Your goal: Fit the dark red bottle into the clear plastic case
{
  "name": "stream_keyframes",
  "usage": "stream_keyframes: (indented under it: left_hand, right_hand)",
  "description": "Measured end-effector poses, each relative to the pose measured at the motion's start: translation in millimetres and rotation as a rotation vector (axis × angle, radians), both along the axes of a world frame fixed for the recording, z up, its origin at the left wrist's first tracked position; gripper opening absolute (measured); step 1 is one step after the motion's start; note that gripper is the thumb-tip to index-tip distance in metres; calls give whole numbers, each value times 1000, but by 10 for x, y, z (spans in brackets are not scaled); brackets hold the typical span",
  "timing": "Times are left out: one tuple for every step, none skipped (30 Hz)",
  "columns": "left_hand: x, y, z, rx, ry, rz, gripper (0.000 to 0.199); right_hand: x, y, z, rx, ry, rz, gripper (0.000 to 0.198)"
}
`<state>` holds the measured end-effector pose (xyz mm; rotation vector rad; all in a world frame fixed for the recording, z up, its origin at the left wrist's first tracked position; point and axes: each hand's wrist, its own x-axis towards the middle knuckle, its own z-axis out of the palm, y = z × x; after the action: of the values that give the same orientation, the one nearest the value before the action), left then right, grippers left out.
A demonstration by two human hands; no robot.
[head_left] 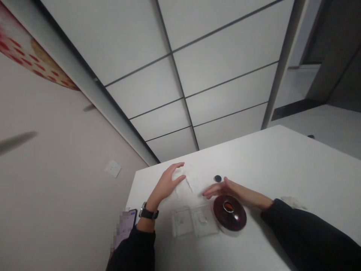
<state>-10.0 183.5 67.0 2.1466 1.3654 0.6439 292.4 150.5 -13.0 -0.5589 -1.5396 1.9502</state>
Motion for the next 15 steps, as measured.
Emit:
stream_keyframes:
  left_hand:
    - [-25, -137, 77, 6, 0, -14, 46]
    - [-48, -290, 140, 10, -6, -25, 45]
    - [-66, -451, 185, 2, -11, -38, 47]
    - [-76, -615, 207, -10, -12, -55, 51]
    - [-75, -773, 206, -18, -3, -67, 59]
    - [-62, -917, 183, -21, 23, -76, 69]
    - [-37, -1042, 143, -14, 60, -87, 80]
    - [-3, -1143, 92, 4, 101, -98, 89]
    - [37, -1219, 37, 27, 142, -109, 97]
    - [79, -1270, -16, 52, 179, -119, 103]
    - [119, -1300, -61, 73, 210, -124, 106]
    - [154, -1313, -96, 85, 236, -125, 107]
    - [181, -1314, -120, 84, 259, -122, 106]
    - [199, -1308, -134, 74, 278, -117, 105]
    - [209, -1298, -140, 60, 293, -111, 102]
  right_hand:
    - [-1, 5, -15, -3, -3, 6, 96]
    - [-1, 9, -28, -5, -7, 13, 97]
    - [1, 11, -37, -4, -6, 16, 97]
    - [4, 13, -41, 3, 1, 17, 97]
    - [10, 12, -40, 17, 12, 16, 97]
    - [18, 10, -36, 36, 25, 12, 96]
    - [30, 6, -29, 59, 40, 8, 95]
    - [43, 2, -23, 80, 53, 4, 95]
    - [57, -2, -19, 98, 62, -2, 94]
    - [71, -6, -19, 110, 66, -9, 93]
    - [83, -10, -24, 117, 70, -21, 93]
    - [92, -13, -33, 118, 72, -36, 94]
    - [96, -18, -44, 115, 71, -55, 95]
    - [95, -23, -55, 110, 70, -77, 95]
    - [88, -31, -63, 103, 67, -93, 96]
